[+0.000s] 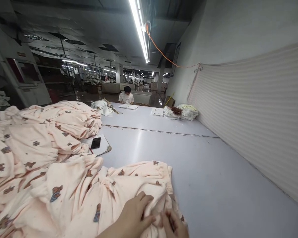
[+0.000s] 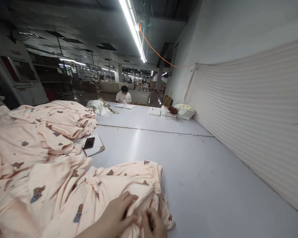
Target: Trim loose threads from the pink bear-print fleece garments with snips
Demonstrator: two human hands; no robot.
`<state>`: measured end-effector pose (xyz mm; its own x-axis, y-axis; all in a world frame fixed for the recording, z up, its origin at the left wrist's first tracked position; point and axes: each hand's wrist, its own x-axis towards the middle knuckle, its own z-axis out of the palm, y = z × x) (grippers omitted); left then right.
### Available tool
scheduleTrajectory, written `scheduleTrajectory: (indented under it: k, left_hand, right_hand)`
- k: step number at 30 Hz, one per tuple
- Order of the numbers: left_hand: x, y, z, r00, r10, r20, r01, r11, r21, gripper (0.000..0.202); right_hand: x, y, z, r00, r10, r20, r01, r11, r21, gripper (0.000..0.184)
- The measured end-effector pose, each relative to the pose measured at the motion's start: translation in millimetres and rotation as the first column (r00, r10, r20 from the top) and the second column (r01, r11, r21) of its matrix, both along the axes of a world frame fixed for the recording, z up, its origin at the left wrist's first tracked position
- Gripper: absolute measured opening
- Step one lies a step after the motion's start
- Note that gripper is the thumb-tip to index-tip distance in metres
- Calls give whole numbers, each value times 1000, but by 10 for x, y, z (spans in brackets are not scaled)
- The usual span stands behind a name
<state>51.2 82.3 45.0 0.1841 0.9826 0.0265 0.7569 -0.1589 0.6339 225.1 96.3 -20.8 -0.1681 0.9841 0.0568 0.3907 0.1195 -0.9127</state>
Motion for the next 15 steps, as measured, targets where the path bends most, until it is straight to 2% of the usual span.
scheduleTrajectory:
  k: [2, 3, 5, 8, 9, 11, 13, 14, 15]
  left_hand:
    - [60, -103, -163, 990, -73, -119, 76, 997, 29, 38]
    - [75, -143, -246, 976, -113, -186, 123, 992, 42, 36]
    - [78, -191, -416, 935, -168, -313, 201, 977, 75, 32]
    - [31, -198, -618, 878, -155, -452, 277, 936, 218, 25]
    - [8, -190, -653, 880, -118, -461, 289, 902, 320, 19]
    - [-35, -164, -665, 902, -22, -431, 284, 783, 554, 11]
    - [-57, -135, -620, 932, 67, -357, 220, 680, 700, 26]
    - [-58, -123, -586, 941, 99, -324, 177, 672, 719, 39]
    - [-52, -114, -549, 946, 119, -302, 137, 697, 704, 52]
  right_hand:
    - [58, 193, 177, 982, -189, 11, 189, 981, 53, 32]
    - [65, 292, 248, 969, -244, 27, 243, 969, 32, 31]
    - [44, 459, 324, 964, -264, 4, 264, 964, -28, 28]
    - [0, 557, 303, 979, -169, -112, 156, 982, -110, 26]
    - [-1, 545, 283, 978, -132, -162, 109, 984, -143, 28]
    - [24, 476, 255, 961, -73, -267, 13, 975, -221, 33]
    - [67, 384, 254, 931, -30, -363, -79, 956, -282, 36]
    - [86, 342, 261, 915, -13, -404, -118, 947, -298, 37]
    - [98, 306, 270, 900, 2, -437, -151, 940, -306, 38]
